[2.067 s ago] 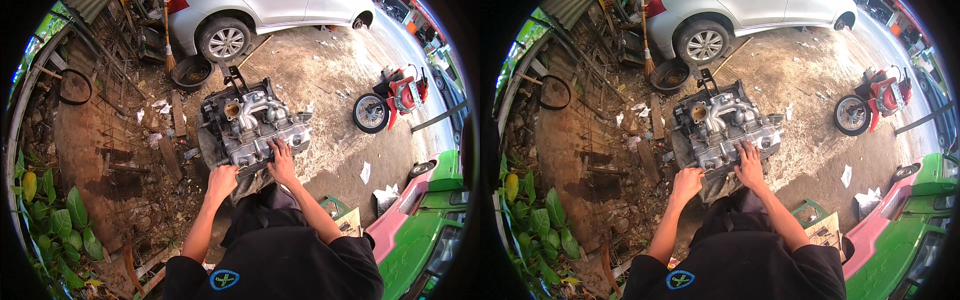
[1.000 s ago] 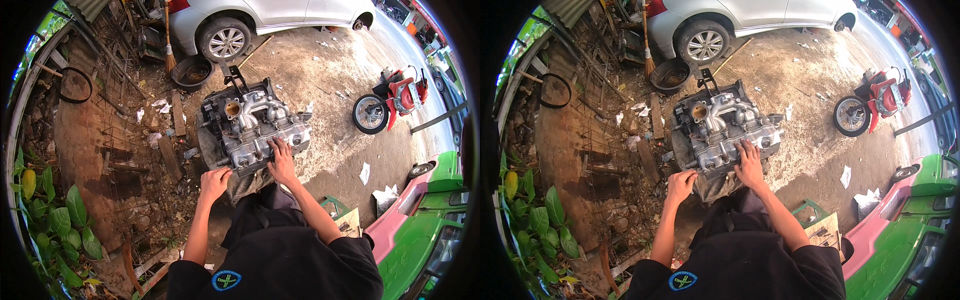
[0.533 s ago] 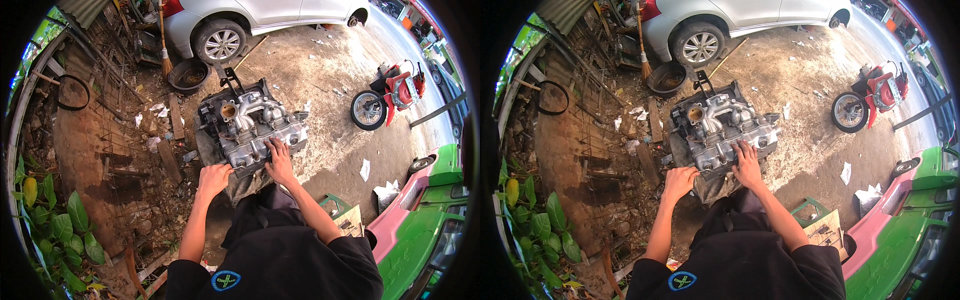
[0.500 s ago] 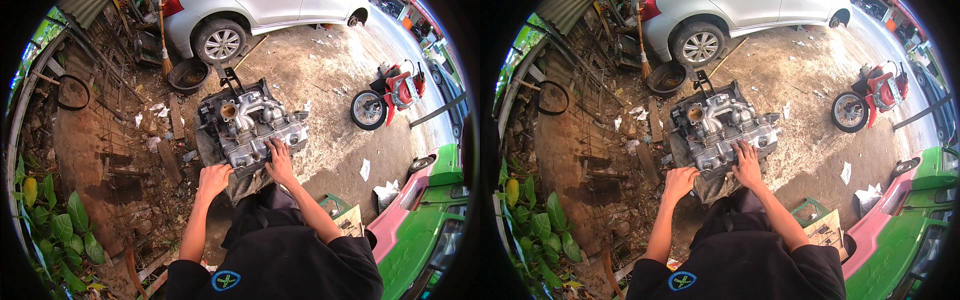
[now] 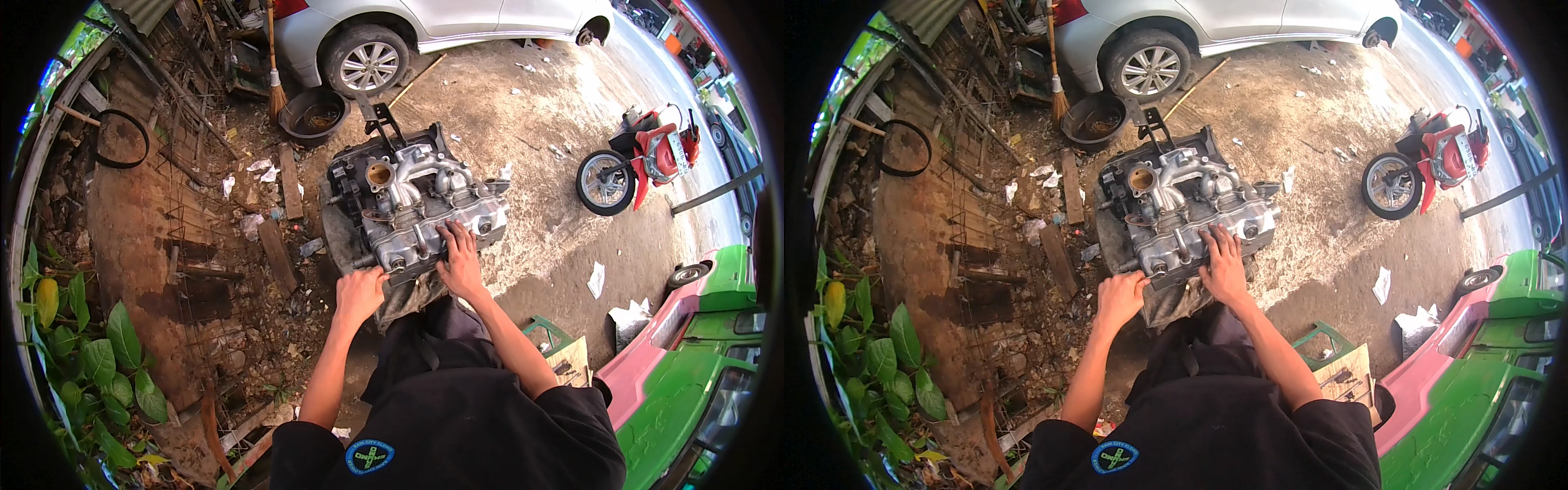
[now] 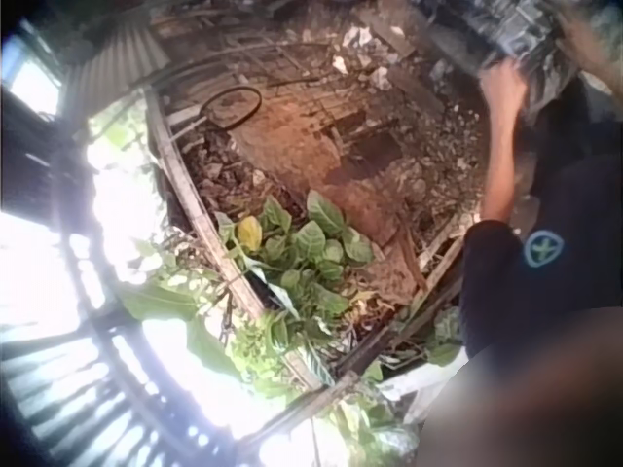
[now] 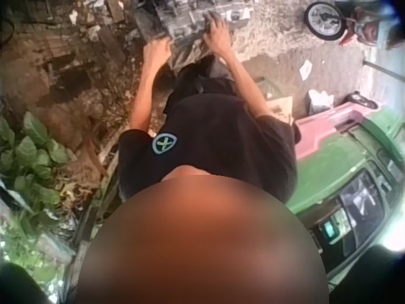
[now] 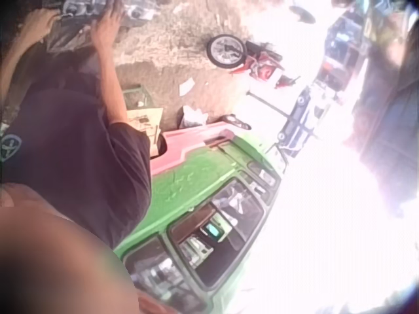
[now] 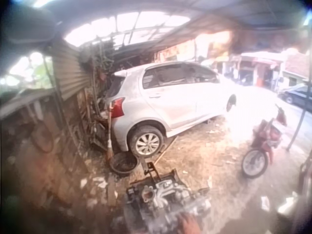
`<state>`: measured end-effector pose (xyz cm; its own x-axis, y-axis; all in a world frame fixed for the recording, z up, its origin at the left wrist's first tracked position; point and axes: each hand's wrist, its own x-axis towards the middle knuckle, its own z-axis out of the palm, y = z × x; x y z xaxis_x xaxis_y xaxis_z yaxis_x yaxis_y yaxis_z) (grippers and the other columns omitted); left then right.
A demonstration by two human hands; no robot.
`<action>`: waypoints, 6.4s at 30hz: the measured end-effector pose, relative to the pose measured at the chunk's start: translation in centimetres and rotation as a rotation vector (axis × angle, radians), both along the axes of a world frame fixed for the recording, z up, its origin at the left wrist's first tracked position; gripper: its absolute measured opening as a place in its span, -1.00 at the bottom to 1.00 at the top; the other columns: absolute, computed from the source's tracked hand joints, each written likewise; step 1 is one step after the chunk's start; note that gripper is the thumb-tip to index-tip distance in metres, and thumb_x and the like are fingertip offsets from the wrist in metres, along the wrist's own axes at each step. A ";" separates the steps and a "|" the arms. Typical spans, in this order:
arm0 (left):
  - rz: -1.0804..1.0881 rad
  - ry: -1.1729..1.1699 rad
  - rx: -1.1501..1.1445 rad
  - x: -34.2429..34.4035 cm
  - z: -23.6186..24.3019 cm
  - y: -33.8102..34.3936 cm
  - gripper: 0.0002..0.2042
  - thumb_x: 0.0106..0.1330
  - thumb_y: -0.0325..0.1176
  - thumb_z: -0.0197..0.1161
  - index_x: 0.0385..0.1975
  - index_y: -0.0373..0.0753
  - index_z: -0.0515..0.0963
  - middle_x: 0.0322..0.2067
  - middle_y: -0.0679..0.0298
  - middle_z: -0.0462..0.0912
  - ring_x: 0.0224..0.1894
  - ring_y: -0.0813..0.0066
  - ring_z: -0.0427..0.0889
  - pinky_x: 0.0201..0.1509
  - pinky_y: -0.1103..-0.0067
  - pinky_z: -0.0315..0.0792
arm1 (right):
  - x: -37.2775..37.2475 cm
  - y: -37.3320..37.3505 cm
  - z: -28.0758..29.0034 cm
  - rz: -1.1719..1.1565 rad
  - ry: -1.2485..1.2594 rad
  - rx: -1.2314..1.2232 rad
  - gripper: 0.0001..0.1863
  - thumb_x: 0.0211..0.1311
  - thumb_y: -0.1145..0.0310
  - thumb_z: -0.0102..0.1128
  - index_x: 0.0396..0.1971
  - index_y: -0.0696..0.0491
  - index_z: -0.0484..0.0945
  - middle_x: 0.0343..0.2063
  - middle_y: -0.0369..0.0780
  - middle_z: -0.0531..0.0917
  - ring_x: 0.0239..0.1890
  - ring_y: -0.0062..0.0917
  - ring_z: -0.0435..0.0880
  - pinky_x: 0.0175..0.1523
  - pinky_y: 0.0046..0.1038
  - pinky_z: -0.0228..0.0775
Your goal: The person uses a wrench to tighten bolts on a disassembled engine block resting on a stand. They repeatedly adjust the wrench and reposition their hands to access different bolt locations on the engine.
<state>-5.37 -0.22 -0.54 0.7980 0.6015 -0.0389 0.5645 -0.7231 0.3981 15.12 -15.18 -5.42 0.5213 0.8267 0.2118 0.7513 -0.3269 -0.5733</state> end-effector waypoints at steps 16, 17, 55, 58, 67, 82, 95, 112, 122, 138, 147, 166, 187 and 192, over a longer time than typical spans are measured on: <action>0.363 -0.851 -1.419 1.4 -12.2 -8.0 -0.64 0.65 -0.16 -0.05 -0.16 -0.35 0.55 -0.44 0.41 0.44 -0.38 0.62 0.36 -0.18 0.63 0.29 | 0.1 0.0 -0.1 0.009 0.010 0.006 -0.17 -0.01 0.44 0.24 0.39 -0.01 0.27 0.38 -0.08 0.29 0.53 -0.12 0.10 0.59 0.02 -0.17; 0.224 -0.886 -1.435 0.2 -11.7 -7.2 -0.66 0.65 -0.18 -0.03 -0.15 -0.34 0.57 -0.54 0.51 0.31 -0.48 0.73 0.26 -0.34 0.68 0.17 | 0.1 -0.1 0.0 0.006 0.010 -0.008 -0.17 0.00 0.44 0.26 0.39 -0.02 0.27 0.39 -0.09 0.28 0.54 -0.15 0.08 0.60 0.01 -0.18; 0.087 -0.078 -0.132 -0.4 -2.5 -1.5 -0.82 0.40 -0.31 0.23 -0.32 -0.27 0.67 -0.44 0.02 0.71 -0.35 -0.07 0.70 -0.28 0.17 0.56 | 0.0 0.0 0.0 0.000 0.009 -0.009 -0.14 0.01 0.44 0.29 0.42 -0.05 0.25 0.40 -0.11 0.27 0.54 -0.15 0.08 0.59 0.01 -0.16; 0.294 -0.331 -0.490 0.2 -7.3 -4.5 -0.66 0.54 -0.20 0.14 -0.33 -0.35 0.67 -0.68 0.17 0.62 -0.62 0.30 0.63 -0.46 0.40 0.45 | -0.1 0.1 0.0 -0.006 0.003 0.015 -0.17 -0.01 0.45 0.23 0.39 -0.01 0.27 0.38 -0.08 0.29 0.53 -0.13 0.09 0.60 0.01 -0.18; 0.305 -0.889 -1.256 3.0 -14.1 -8.4 -0.55 0.64 -0.10 -0.06 -0.19 -0.42 0.58 -0.27 0.21 0.67 -0.25 0.43 0.64 -0.06 0.48 0.54 | -0.1 0.1 -0.2 0.000 -0.010 0.023 -0.17 -0.02 0.45 0.22 0.39 0.00 0.28 0.38 -0.08 0.30 0.53 -0.12 0.10 0.60 0.01 -0.18; 0.027 -0.177 0.002 -2.0 -2.1 -0.9 -0.85 0.35 -0.39 0.25 -0.28 -0.36 0.66 -0.36 -0.01 0.69 -0.25 -0.03 0.67 -0.13 0.19 0.51 | -0.2 0.2 -0.1 -0.023 -0.012 -0.011 -0.15 0.01 0.44 0.29 0.41 -0.07 0.24 0.40 -0.12 0.27 0.55 -0.18 0.08 0.60 0.00 -0.16; -0.147 0.032 0.117 0.7 0.6 0.3 -0.86 0.33 -0.37 0.27 -0.36 -0.32 0.65 -0.42 0.04 0.70 -0.26 0.05 0.72 -0.11 0.24 0.52 | -0.3 0.2 0.0 -0.019 0.001 -0.005 -0.15 0.01 0.44 0.27 0.41 -0.04 0.24 0.40 -0.09 0.27 0.55 -0.15 0.07 0.59 0.02 -0.16; 0.267 -0.851 -1.305 3.5 -11.7 -7.6 -0.71 0.66 -0.30 -0.10 -0.24 -0.33 0.50 -0.39 0.27 0.55 -0.30 0.44 0.60 -0.09 0.40 0.54 | -0.4 0.2 -0.4 -0.038 -0.011 -0.003 -0.17 0.00 0.44 0.26 0.39 -0.04 0.26 0.41 -0.12 0.27 0.55 -0.18 0.07 0.60 0.02 -0.18; 0.429 -0.779 -1.036 -2.5 -12.2 -7.7 -0.76 0.62 -0.42 -0.04 -0.27 -0.39 0.51 -0.37 0.25 0.58 -0.30 0.47 0.62 -0.08 0.49 0.52 | -2.5 -0.3 2.8 -0.022 0.085 0.064 -0.34 0.10 0.43 0.25 0.28 0.09 0.39 0.27 0.03 0.40 0.44 -0.10 0.25 0.51 -0.07 0.07; 0.657 -0.880 -0.913 -3.4 -8.5 -9.0 -0.72 0.64 -0.33 -0.03 -0.27 -0.37 0.52 -0.41 0.25 0.58 -0.37 0.48 0.57 -0.14 0.49 0.46 | -5.2 5.4 2.4 0.243 0.140 -0.155 -0.68 0.28 0.23 0.25 -0.35 0.25 0.51 -0.64 0.11 0.62 -0.52 0.04 0.69 -0.39 -0.05 0.57; 0.483 -0.869 -0.840 1.3 -7.0 -3.2 -0.73 0.63 -0.31 0.01 -0.26 -0.35 0.55 -0.46 0.34 0.51 -0.38 0.58 0.46 -0.19 0.56 0.39 | -5.6 3.6 2.6 0.193 0.224 -0.135 -0.66 0.07 0.28 0.42 -0.30 0.19 0.52 -0.59 0.03 0.67 -0.45 -0.02 0.73 -0.31 -0.09 0.57; 0.061 -0.551 -0.884 2.8 -6.7 3.8 -0.61 0.63 -0.15 0.01 -0.38 -0.30 0.55 -0.59 0.43 0.42 -0.52 0.69 0.36 -0.41 0.60 0.27 | -7.0 2.9 2.2 0.107 0.619 0.023 -0.83 0.23 0.66 0.13 -0.24 0.22 0.66 -0.44 -0.07 0.72 -0.37 -0.31 0.77 -0.22 -0.32 0.57; 0.197 -0.621 -0.888 2.7 -7.9 3.2 -0.63 0.63 -0.19 0.00 -0.40 -0.32 0.49 -0.60 0.38 0.42 -0.53 0.59 0.37 -0.38 0.53 0.29 | -7.6 3.0 1.4 0.147 0.293 0.043 -0.76 -0.10 0.63 0.11 -0.33 0.18 0.58 -0.42 0.01 0.67 -0.23 0.02 0.67 -0.12 -0.07 0.49; 0.205 -0.607 -0.826 2.8 -8.1 2.8 -0.66 0.62 -0.24 0.01 -0.40 -0.31 0.48 -0.60 0.37 0.42 -0.53 0.59 0.36 -0.38 0.52 0.29 | -7.2 4.4 0.2 0.100 0.214 -0.010 -0.78 -0.10 0.65 0.12 -0.36 0.18 0.58 -0.39 0.02 0.69 -0.22 0.01 0.67 -0.12 -0.06 0.49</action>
